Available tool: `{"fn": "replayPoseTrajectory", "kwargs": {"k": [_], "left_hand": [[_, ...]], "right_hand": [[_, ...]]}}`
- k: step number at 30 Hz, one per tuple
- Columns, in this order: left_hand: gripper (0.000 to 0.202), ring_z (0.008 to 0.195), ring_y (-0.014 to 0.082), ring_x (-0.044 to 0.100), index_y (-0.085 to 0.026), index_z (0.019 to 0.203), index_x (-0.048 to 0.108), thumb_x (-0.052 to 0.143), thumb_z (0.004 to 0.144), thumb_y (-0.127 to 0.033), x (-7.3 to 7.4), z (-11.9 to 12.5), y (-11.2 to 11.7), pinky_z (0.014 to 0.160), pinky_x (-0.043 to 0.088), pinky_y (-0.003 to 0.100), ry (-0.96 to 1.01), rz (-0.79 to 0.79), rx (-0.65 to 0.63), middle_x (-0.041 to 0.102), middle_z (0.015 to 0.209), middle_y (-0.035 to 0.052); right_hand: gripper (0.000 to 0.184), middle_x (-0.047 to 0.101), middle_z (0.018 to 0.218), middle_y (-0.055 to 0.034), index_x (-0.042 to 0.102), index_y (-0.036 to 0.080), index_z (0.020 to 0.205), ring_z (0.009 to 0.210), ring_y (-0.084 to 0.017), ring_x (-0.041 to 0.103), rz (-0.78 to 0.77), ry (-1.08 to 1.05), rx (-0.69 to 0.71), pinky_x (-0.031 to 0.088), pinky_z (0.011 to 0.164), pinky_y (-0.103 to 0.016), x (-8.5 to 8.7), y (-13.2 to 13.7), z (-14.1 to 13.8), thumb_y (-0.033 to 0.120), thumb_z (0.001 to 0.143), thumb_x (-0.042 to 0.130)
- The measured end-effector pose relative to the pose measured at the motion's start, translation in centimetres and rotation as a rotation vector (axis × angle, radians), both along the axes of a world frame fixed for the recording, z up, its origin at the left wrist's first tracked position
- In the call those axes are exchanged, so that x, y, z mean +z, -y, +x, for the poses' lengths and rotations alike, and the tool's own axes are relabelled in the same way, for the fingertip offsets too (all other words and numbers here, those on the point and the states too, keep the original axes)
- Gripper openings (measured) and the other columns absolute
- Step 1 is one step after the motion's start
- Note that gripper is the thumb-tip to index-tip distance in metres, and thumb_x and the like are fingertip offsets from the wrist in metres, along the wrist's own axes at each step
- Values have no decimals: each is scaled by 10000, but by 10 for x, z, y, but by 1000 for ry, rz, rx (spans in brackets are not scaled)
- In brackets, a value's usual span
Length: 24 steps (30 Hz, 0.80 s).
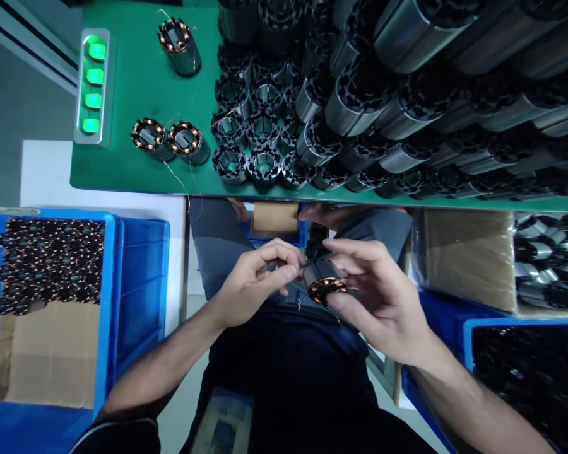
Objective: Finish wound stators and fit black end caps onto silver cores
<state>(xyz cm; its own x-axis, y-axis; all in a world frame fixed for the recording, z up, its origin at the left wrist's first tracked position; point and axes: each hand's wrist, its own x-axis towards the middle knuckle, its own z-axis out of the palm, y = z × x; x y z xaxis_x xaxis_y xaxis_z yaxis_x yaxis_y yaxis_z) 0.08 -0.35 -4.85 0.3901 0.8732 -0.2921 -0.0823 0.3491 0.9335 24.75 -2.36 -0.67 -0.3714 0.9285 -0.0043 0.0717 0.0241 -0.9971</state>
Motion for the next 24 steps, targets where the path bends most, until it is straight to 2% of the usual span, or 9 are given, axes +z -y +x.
{"fn": "replayPoseTrajectory", "kwargs": {"k": [2,4,5,8,10,13,15,18,24], "left_hand": [[399,837,183,770,-186,988,805,827,1078,-574,-13,-3,0,657,656,255,-16,-67,49,803,1054,97],[369,974,195,807,-203,1067,787,870,1063,-562,-15,-10,0,784,680,261,-61,7,139,814,1108,87],[375,1092,214,824,-218,1138,777,944,1014,-530,-11,-13,-1,900,697,289,-85,117,163,826,1199,93],[723,1368,322,818,-262,1373,737,1138,798,-437,15,-16,-1,1202,663,442,-192,611,103,845,1402,125],[693,1307,312,864,-264,1438,722,1092,872,-413,34,-11,-1,1177,686,418,-304,819,9,886,1351,106],[483,1112,211,920,-247,1455,711,944,1039,-325,49,-2,-1,999,724,263,-424,900,-2,919,1298,51],[460,1110,196,923,-225,1448,726,933,1039,-259,49,2,-1,1011,723,231,-415,936,17,919,1325,48],[360,1174,212,916,-228,1364,801,916,1026,-181,44,5,-1,1081,725,252,-342,944,72,927,1289,38],[356,997,234,903,-243,1138,853,1082,871,-304,41,12,0,914,747,330,-385,781,342,922,1116,31]], "right_hand": [[566,881,1250,-3,608,429,1667,1099,-155,873,-92,-96,1,659,911,-223,2,0,1,231,1164,777],[555,864,1200,8,612,433,1655,1042,-151,855,-167,-125,-9,656,898,-229,3,-1,2,263,1159,794],[554,850,1160,13,608,424,1655,1000,-150,839,-195,-131,-11,658,900,-239,4,-1,1,285,1156,804],[562,836,1135,-1,573,393,1681,975,-163,823,-268,-146,25,670,918,-272,5,-4,-4,356,1166,795],[574,849,1139,-21,563,367,1700,986,-183,833,-296,-138,62,681,918,-295,7,-7,-9,379,1170,784],[531,836,1067,-22,722,334,1581,942,-195,812,-189,-61,10,687,877,-306,11,-12,-14,346,1082,900],[369,824,1017,-19,878,326,1319,903,-191,786,-27,-13,-88,679,821,-305,12,-16,-15,272,976,1003],[189,817,900,-17,934,317,1032,797,-192,756,110,1,-216,669,749,-340,7,-19,-11,193,927,1031],[34,799,870,-8,929,347,1041,773,-182,743,58,-124,-619,626,696,-334,-15,-16,-9,374,1057,941]]}}
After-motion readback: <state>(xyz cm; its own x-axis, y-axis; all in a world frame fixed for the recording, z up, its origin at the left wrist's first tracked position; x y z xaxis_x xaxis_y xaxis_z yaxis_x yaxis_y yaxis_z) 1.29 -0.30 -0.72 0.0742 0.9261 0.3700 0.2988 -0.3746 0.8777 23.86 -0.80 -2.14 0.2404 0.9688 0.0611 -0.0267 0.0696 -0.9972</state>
